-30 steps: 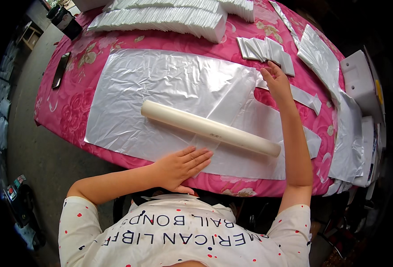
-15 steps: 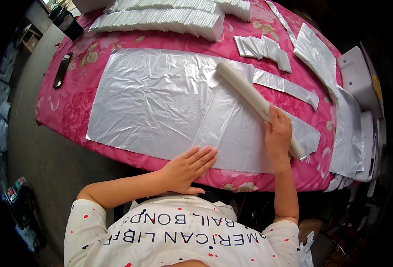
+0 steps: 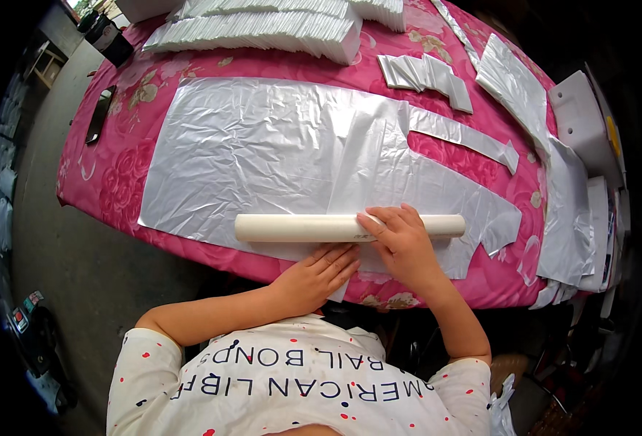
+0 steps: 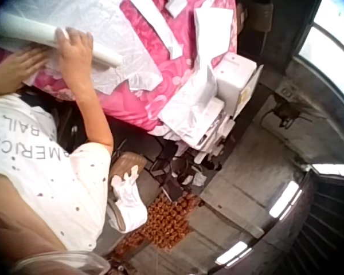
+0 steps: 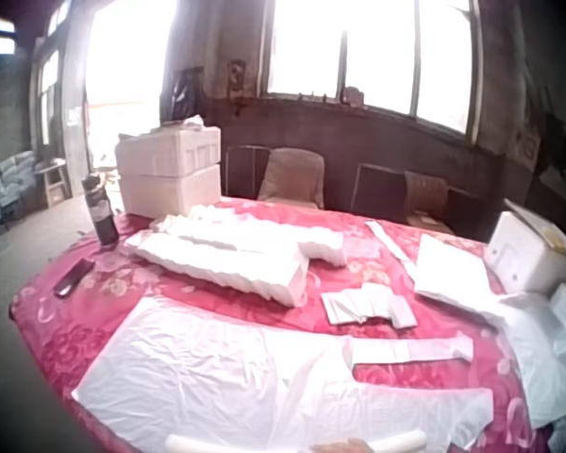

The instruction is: The person repeatedly wraps small white rectangular items in clear plastic film on a pink tablecloth. They unroll the film, place an item on it, fold the film around the item, and set the wrapped item aside. The process is repeated multiple times.

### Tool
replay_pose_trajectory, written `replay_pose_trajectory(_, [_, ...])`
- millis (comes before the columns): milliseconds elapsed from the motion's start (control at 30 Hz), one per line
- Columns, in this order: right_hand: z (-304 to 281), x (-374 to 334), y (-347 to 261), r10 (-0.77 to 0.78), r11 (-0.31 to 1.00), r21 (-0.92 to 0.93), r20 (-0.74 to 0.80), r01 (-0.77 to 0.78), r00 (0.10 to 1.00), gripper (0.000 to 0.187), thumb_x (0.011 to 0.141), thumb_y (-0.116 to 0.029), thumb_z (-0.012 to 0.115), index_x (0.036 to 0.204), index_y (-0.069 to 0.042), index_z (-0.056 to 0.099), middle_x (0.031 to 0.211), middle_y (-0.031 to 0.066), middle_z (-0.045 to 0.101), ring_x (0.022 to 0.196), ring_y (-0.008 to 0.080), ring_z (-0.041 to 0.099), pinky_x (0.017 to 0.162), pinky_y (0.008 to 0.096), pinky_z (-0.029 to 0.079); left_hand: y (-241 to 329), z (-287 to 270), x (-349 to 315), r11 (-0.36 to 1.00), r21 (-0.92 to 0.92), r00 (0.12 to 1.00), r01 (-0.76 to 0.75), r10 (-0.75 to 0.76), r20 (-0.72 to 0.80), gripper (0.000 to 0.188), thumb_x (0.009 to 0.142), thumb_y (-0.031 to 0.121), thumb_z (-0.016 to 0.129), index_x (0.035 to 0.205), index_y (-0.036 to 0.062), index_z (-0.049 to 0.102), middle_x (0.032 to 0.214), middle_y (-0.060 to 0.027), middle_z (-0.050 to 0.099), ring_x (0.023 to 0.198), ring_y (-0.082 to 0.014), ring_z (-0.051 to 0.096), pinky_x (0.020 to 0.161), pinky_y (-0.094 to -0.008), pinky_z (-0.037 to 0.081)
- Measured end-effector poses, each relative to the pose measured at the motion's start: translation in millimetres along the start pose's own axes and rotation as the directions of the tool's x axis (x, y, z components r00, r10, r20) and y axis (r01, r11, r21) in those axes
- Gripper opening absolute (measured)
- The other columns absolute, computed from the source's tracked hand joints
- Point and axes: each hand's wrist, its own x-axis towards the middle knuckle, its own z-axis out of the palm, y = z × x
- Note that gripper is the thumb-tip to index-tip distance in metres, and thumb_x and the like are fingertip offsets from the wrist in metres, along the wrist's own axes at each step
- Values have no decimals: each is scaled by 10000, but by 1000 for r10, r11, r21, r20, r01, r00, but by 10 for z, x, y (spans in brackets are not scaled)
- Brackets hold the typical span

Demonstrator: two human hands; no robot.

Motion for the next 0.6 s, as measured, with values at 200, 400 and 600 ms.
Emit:
replay_pose_trajectory(200, [47,636,432,-22,999,-47,-98,18,995,485,707,13,616,1172,-119,576,1135,81,578,1028,277,520,951,417,370,37,3,-31,996,81,1000,27,-28,10,645,776,255,514,1342,-9,354,1447,-169,269,1356,-281,235,1097,-421,174])
replay_pose_trajectory(400, [5,1159,972,30,992,-112,-241,-59,970,490,727,-3,620,1200,-119,557,1175,93,562,1094,288,489,979,389,363,-213,-128,-91,963,-176,979,-202,198,-39,589,793,240,531,1306,-9,382,1434,-175,283,1332,-285,286,1087,-400,243])
replay_pose_trajectory(600, [13,826,575,-116,993,1,-223,120,968,561,650,116,534,1188,-42,534,1197,127,535,1130,313,476,969,385,398,-442,-128,-182,915,-191,934,-355,339,-116,449,831,188,497,1228,-20,468,1314,-165,449,1229,-266,433,1045,-380,334])
